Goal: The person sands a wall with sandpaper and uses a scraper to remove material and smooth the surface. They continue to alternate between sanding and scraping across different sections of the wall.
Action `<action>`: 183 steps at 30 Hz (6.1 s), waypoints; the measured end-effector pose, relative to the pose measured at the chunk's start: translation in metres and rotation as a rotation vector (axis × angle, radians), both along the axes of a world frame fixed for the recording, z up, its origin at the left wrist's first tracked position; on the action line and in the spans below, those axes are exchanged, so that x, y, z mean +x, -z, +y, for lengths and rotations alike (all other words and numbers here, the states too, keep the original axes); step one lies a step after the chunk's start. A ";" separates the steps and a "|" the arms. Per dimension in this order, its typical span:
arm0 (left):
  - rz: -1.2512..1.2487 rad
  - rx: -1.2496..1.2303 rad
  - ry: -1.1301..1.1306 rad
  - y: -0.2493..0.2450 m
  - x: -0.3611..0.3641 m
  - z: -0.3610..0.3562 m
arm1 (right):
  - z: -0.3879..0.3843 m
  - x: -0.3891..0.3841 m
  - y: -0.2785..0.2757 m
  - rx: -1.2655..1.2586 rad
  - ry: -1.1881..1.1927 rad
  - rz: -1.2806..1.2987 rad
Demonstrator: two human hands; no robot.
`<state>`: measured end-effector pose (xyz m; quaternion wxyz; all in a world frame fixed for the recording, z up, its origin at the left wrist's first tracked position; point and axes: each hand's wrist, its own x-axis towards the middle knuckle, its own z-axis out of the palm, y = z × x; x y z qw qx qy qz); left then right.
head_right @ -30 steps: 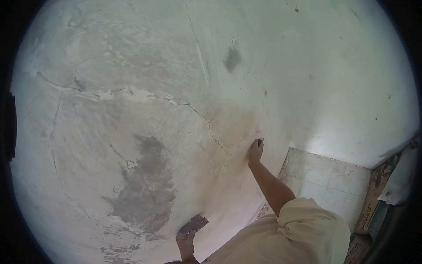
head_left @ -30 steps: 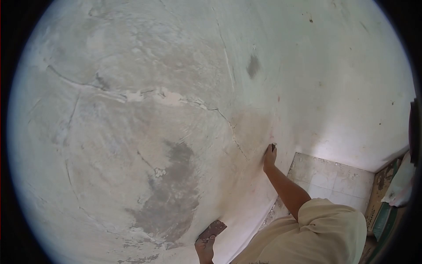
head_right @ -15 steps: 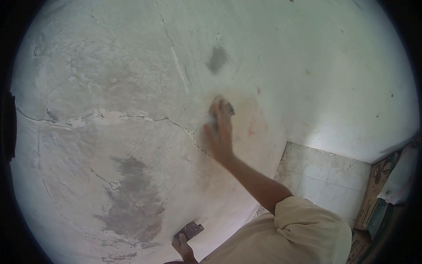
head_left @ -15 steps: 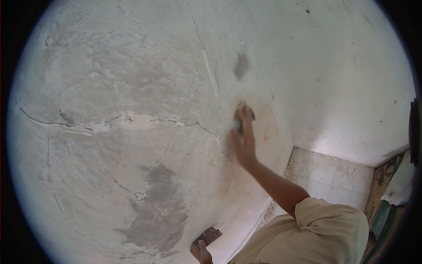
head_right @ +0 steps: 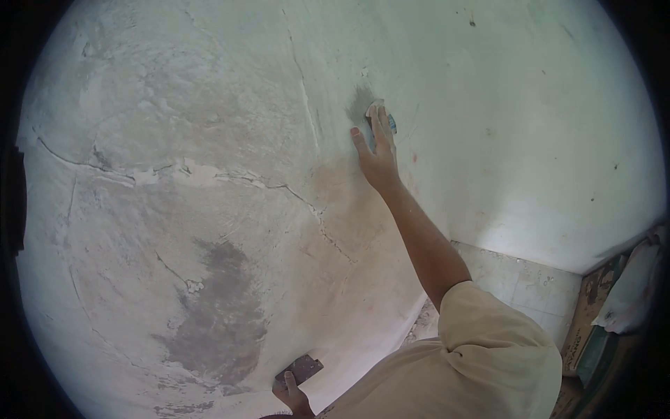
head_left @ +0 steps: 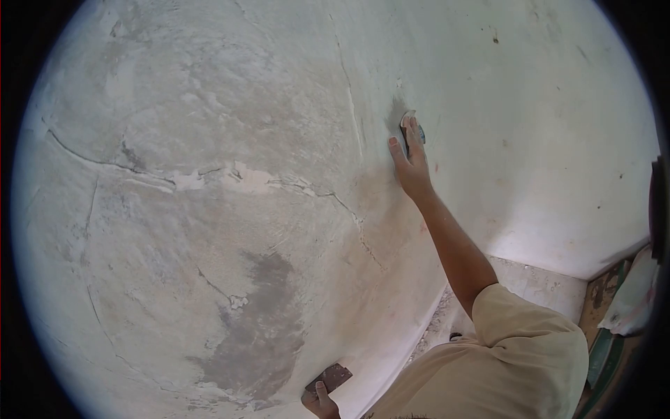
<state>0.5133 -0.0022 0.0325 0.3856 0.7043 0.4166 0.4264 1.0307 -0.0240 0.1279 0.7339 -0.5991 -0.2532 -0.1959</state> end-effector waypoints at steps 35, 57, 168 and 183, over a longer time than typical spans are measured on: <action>0.014 0.023 0.030 0.013 -0.019 0.014 | -0.032 -0.110 0.100 -0.283 -0.054 -0.268; -0.302 -0.281 0.266 0.018 -0.020 -0.049 | -0.095 -0.234 0.221 -0.318 -0.421 0.253; -0.056 -0.239 -0.094 0.015 0.301 -0.201 | -0.152 -0.043 0.160 -0.910 -2.136 0.316; -0.543 0.071 -0.699 0.036 0.247 -0.191 | -0.124 0.085 0.016 -0.206 -1.149 -0.413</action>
